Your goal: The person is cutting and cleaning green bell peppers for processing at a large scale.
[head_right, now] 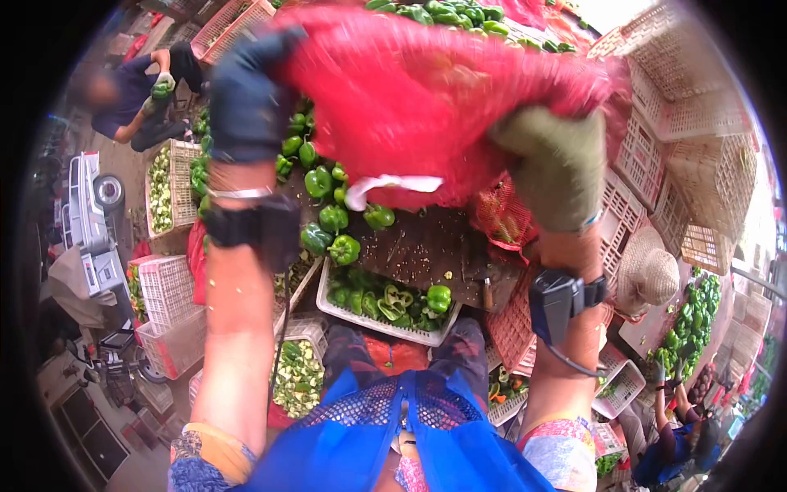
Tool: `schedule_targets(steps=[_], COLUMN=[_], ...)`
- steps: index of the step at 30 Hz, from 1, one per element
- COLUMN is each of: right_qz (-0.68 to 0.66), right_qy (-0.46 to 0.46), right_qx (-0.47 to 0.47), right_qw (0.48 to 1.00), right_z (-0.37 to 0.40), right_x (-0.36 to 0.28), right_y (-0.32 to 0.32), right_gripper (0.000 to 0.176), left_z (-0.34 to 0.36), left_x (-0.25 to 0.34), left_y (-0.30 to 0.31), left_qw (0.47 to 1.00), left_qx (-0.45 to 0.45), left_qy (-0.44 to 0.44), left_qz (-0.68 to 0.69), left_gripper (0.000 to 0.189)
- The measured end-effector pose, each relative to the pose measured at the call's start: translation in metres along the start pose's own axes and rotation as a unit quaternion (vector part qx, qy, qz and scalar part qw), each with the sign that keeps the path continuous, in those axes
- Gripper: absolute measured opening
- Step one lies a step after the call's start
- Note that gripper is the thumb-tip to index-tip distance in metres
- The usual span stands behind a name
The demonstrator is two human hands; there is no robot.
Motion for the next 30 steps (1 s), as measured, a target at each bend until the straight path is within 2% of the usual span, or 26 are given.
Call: schedule_targets(steps=[2,3,4,5,6,7,8,9,10,12,13,16,17,18,19,20,21,22,24,25,26,28,29,30], right_qz=[0.032,0.074,0.048,0.136,0.177,0.087,0.065,-0.087,-0.237,-0.259,-0.269,0.025,0.027,0.14,0.076,0.011,0.032,0.056,0.035,0.017,0.019,0.023,0.009,-0.006], right_qy=[-0.116,-0.127,-0.183,-0.233,-0.308,-0.341,-0.411,-0.418,-0.417,-0.403,-0.429,-0.444,-0.453,-0.442,-0.432,-0.421,-0.402,-0.384,-0.407,-0.415,-0.397,-0.396,-0.403,-0.409], right_qx=[0.006,0.025,0.048,0.035,0.052,0.019,0.01,0.024,0.037,0.057,0.082,-0.007,0.002,0.014,0.027,0.046,0.06,0.075,0.075,0.074,0.072,0.08,0.091,0.099], right_qw=[0.993,0.989,0.981,0.962,0.933,0.936,0.909,0.904,0.876,0.876,0.858,0.896,0.891,0.886,0.898,0.906,0.913,0.918,0.91,0.907,0.915,0.914,0.911,0.907], right_z=[0.015,0.028,0.043,0.064,0.08,0.1,0.116,0.129,0.138,0.151,0.145,0.126,0.132,0.126,0.122,0.118,0.111,0.108,0.106,0.11,0.108,0.11,0.111,0.112], right_x=[0.057,0.074,0.095,0.127,0.136,0.174,0.186,0.193,0.204,0.258,0.255,0.247,0.282,0.281,0.288,0.296,0.301,0.305,0.32,0.339,0.334,0.342,0.346,0.347], right_y=[0.002,-0.004,-0.01,-0.001,-0.006,-0.007,-0.01,-0.022,-0.034,-0.037,-0.054,-0.084,-0.078,-0.071,-0.07,-0.067,-0.06,-0.052,-0.044,-0.033,-0.039,-0.042,-0.044,-0.047], right_gripper=[0.035,0.038,0.036,0.02,0.016,0.022,0.029,0.029,0.029,0.028,0.028,0.035,0.032,0.025,0.024,0.023,0.024,0.024,0.025,0.026,0.025,0.026,0.024,0.022], left_z=[0.032,0.059,0.088,0.115,0.142,0.166,0.188,0.211,0.232,0.269,0.278,0.304,0.309,0.31,0.309,0.331,0.336,0.355,0.395,0.397,0.399,0.384,0.375,0.373], left_x=[-0.031,-0.05,-0.069,-0.085,-0.102,-0.112,-0.122,-0.136,-0.151,-0.166,-0.171,-0.188,-0.189,-0.188,-0.177,-0.19,-0.181,-0.186,-0.194,-0.195,-0.195,-0.221,-0.23,-0.244], left_y=[0.018,0.03,0.043,0.042,0.036,0.026,0.015,0.01,0.005,-0.009,-0.016,-0.014,-0.004,0.007,0.032,0.076,0.122,0.173,0.271,0.277,0.28,0.268,0.261,0.262], left_qw=[0.997,0.986,0.964,0.962,0.956,0.956,0.954,0.944,0.931,0.916,0.914,0.908,0.904,0.901,0.881,0.93,0.886,0.871,0.831,0.781,0.709,0.694,0.719,0.732], left_qx=[0.023,0.045,0.056,0.028,0.003,-0.013,-0.03,-0.05,-0.069,-0.12,-0.122,-0.112,-0.1,-0.09,-0.024,0.094,0.2,0.277,0.43,0.498,0.567,0.579,0.568,0.583], left_qy=[0.069,0.151,0.235,0.231,0.227,0.223,0.22,0.24,0.262,0.24,0.233,0.249,0.269,0.284,0.358,0.251,0.349,0.338,0.291,0.362,0.419,0.427,0.398,0.351], left_qz=[0.002,-0.055,-0.11,-0.147,-0.184,-0.191,-0.199,-0.222,-0.244,-0.3,-0.308,-0.317,-0.316,-0.316,-0.308,-0.251,-0.23,-0.224,-0.202,-0.108,-0.019,0.0,-0.049,-0.034], left_gripper=[0.006,0.008,0.011,0.014,0.018,0.019,0.019,0.02,0.021,0.021,0.022,0.022,0.022,0.023,0.027,0.027,0.025,0.034,0.052,0.079,0.109,0.109,0.111,0.109])
Point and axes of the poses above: each hand's wrist, its own z-axis away from the middle knuckle, its own y-axis out of the back of the hand, x = y × z, the point moved 5 cm from there along -z, towards the middle knuckle, and after that the axes turned 15 degrees about z, right-handed, at the moved point
